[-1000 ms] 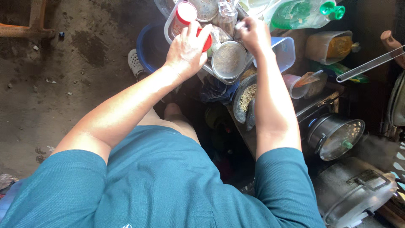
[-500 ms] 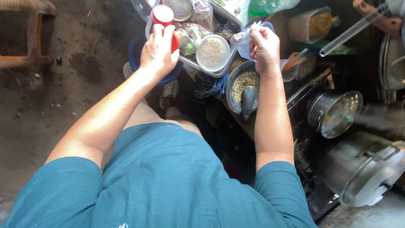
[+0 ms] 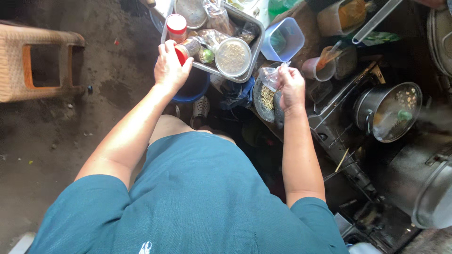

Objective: The person uses a stone mortar and pestle to grind spices, adds ingredients from various containers, and then pours the ground mixture into a small plastic bag.

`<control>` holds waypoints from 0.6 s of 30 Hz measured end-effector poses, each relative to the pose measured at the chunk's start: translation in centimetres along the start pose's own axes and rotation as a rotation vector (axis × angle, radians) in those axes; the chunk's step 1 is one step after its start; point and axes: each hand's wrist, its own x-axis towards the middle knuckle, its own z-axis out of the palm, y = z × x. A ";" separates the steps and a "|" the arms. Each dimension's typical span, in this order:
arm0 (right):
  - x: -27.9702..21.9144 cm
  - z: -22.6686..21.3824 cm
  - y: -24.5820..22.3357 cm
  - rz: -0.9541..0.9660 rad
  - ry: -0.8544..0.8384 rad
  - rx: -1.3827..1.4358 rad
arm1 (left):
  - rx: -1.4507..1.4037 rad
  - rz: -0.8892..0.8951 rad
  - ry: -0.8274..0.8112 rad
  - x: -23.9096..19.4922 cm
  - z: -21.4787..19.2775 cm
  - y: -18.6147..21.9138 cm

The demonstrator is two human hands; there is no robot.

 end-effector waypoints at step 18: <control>-9.2 3.1 -3.5 -0.319 -0.120 -0.352 | -0.614 0.258 -0.432 -4.4 -0.1 18.1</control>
